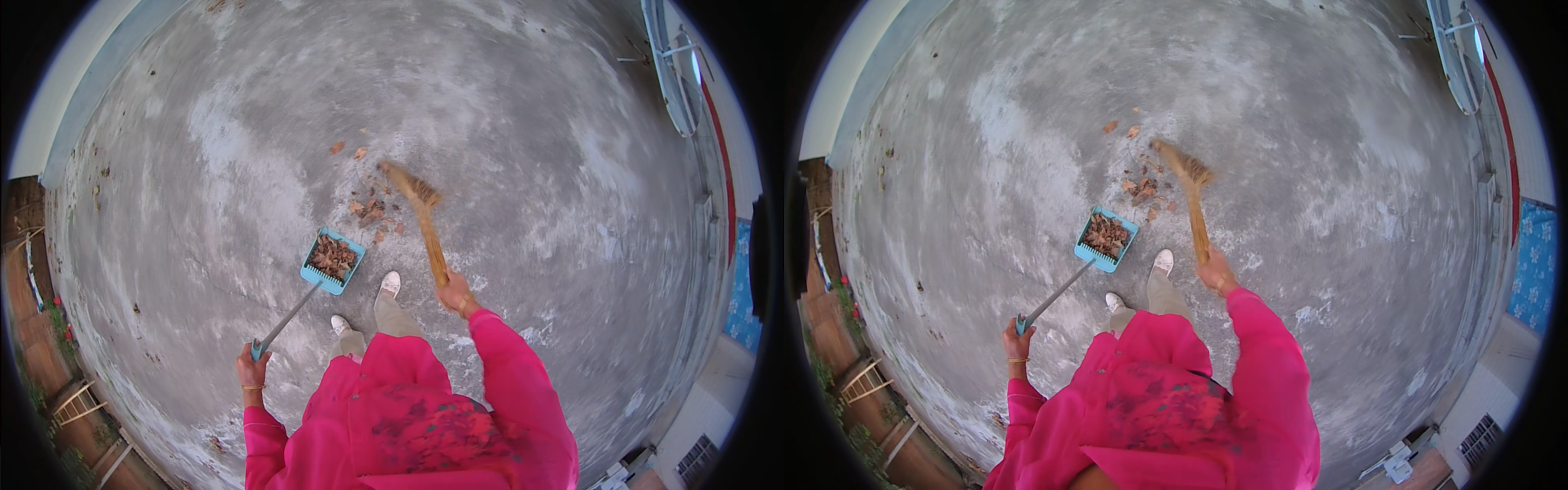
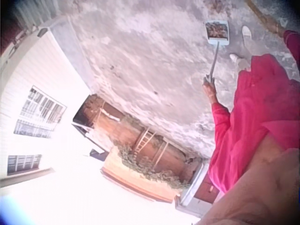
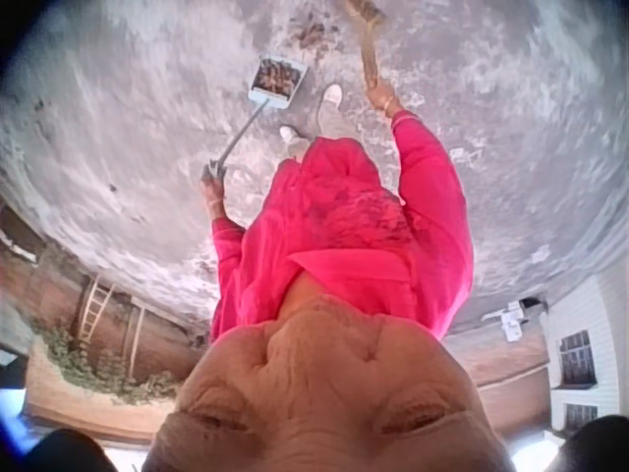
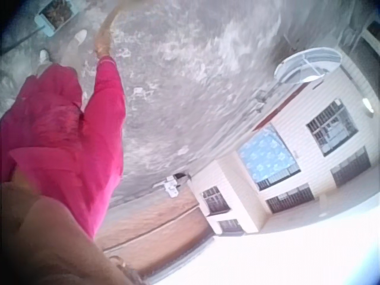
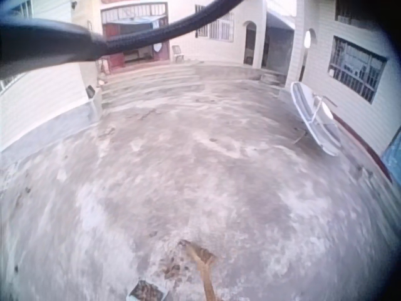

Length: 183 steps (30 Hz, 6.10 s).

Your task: The person sweeps dry leaves and debris on a concrete rooftop terrace using a traditional broom and a dustpan. They gather the leaves into piles and sweep them into the dustpan, moving across the area to collect scattered debris.

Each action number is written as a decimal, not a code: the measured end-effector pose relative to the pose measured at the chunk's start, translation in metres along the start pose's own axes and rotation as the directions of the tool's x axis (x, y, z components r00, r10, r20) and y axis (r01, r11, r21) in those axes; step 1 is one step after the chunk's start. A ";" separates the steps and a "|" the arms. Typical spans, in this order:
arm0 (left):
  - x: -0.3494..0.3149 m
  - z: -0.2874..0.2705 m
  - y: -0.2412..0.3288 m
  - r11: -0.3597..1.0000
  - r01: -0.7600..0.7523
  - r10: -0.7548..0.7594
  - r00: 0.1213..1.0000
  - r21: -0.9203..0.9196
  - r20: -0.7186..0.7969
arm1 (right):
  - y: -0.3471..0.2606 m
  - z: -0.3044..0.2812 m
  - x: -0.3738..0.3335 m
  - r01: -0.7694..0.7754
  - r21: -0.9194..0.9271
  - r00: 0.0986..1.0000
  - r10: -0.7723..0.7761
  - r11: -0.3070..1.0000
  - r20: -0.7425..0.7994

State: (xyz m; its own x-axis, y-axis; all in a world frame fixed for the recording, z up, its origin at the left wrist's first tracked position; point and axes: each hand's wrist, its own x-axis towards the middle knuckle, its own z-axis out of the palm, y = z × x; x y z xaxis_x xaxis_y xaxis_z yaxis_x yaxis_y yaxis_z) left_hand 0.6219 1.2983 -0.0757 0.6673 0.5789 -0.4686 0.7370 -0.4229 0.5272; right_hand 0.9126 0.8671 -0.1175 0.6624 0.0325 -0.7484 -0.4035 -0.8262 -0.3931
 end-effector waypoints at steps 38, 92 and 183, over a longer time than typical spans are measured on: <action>0.038 -0.025 -0.013 1.000 -0.009 0.009 1.000 0.023 0.001 | -0.082 -0.006 0.055 0.169 -0.524 0.984 -0.117 0.835 0.131; 0.021 -0.033 -0.014 0.996 -0.021 0.024 0.999 0.089 -0.031 | -0.106 -0.010 0.036 0.520 -0.761 0.852 -0.171 0.387 0.495; -0.133 -0.052 -0.179 0.993 0.004 -0.022 0.988 -0.117 -0.152 | -0.023 0.210 -0.100 -0.197 0.508 0.980 0.173 0.838 0.094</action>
State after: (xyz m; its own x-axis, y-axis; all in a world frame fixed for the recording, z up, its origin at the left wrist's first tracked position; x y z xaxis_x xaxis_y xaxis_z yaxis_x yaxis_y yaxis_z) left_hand 0.3962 1.3330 -0.0711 0.6270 0.6874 -0.3665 0.7219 -0.3360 0.6049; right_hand 0.7232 1.0011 -0.1456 0.5205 -0.0583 -0.8519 -0.7894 -0.4132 -0.4540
